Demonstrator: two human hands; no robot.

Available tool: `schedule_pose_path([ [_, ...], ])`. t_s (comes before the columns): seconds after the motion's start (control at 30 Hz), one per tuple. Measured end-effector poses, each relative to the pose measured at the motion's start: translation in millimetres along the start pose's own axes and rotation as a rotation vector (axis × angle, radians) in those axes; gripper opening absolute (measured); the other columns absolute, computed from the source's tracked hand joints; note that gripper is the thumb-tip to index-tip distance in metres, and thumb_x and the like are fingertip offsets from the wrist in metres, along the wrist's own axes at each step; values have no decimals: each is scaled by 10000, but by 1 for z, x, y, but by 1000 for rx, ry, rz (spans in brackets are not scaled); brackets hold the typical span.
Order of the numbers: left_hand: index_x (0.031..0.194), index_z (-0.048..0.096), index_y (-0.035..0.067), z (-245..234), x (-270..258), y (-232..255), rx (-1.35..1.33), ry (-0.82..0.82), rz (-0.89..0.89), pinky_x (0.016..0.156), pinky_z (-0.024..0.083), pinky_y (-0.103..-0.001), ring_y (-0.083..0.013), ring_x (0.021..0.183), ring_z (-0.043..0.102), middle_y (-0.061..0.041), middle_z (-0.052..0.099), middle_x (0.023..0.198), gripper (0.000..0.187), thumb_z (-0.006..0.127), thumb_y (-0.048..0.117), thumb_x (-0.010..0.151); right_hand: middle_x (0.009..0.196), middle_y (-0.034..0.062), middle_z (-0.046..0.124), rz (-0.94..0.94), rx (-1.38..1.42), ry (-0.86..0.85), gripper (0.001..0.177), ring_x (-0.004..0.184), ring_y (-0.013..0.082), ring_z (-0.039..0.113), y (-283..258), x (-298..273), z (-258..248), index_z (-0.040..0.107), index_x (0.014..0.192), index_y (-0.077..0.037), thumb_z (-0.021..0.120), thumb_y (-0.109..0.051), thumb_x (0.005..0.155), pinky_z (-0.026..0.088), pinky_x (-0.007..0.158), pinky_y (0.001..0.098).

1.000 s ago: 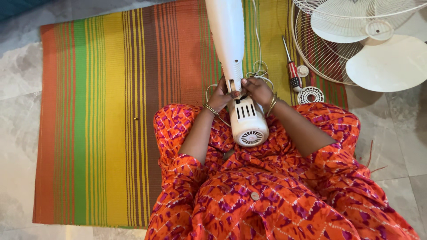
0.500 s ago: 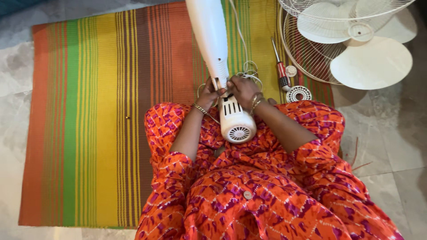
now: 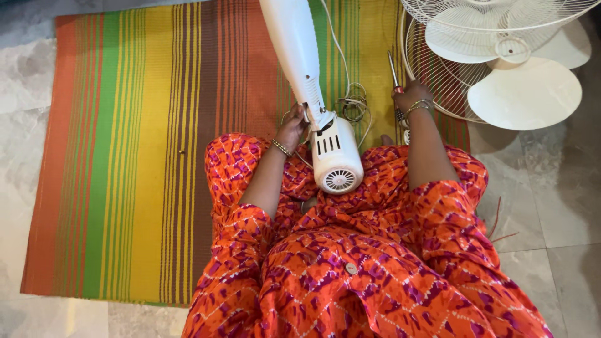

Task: The person sits on a mat and uses a screwdriver to remove screws from the base of a white pedestal fan. They detach the fan's neck from the base, then reattach it and tighten the screws.

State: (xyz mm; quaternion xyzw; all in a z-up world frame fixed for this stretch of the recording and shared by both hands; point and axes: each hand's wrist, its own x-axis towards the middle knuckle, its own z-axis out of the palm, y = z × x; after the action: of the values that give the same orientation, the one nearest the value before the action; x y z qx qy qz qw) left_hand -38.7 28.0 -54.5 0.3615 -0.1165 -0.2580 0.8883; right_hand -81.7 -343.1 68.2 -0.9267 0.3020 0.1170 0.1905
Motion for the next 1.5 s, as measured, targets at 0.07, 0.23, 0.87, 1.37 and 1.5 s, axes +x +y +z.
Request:
schedule_pose_path([
  [0.07, 1288, 505, 33, 0, -2, 0, 30, 8, 3, 1148, 406, -420, -221, 1220, 543, -37, 586, 1222, 385, 732, 152, 1000, 1377, 223, 542, 155, 43, -50, 738, 1263, 387, 544, -2, -3, 12, 511, 1370, -42, 803, -461, 836, 491, 996, 511],
  [0.23, 1508, 461, 54, 30, -6, 19, 164, 97, -99, 1191, 396, -400, -204, 1349, 544, -65, 616, 1426, 747, 828, 162, 866, 1543, 199, 426, 302, -12, -142, 828, 1415, 365, 443, -1, -5, 44, 377, 1522, -91, 798, -341, 854, 456, 1086, 509],
  [0.87, 1465, 496, 55, 57, -8, 44, 230, 49, -102, 1164, 426, -434, -262, 1297, 593, -105, 654, 1342, 892, 945, 118, 698, 924, 171, 756, -370, 1333, 355, 240, 733, 186, 733, 45, -82, -107, 696, 987, 72, 646, 23, 758, 610, 644, 272],
  [1.37, 1470, 491, 73, 52, -7, 43, 202, 74, -159, 1191, 417, -460, -276, 1334, 559, -100, 630, 1365, 903, 942, 89, 689, 906, 135, 719, -495, 1238, 3, 503, 721, 175, 622, 24, -110, -113, 742, 1019, 80, 545, -103, 594, 523, 673, 265],
  [1.5, 1465, 495, 61, 52, -6, 42, 193, 58, -150, 1197, 414, -462, -281, 1338, 561, -106, 634, 1368, 889, 944, 86, 699, 930, 135, 725, -525, 1234, 23, 492, 744, 167, 626, 23, -111, -112, 732, 1002, 85, 546, -99, 585, 522, 678, 259],
])
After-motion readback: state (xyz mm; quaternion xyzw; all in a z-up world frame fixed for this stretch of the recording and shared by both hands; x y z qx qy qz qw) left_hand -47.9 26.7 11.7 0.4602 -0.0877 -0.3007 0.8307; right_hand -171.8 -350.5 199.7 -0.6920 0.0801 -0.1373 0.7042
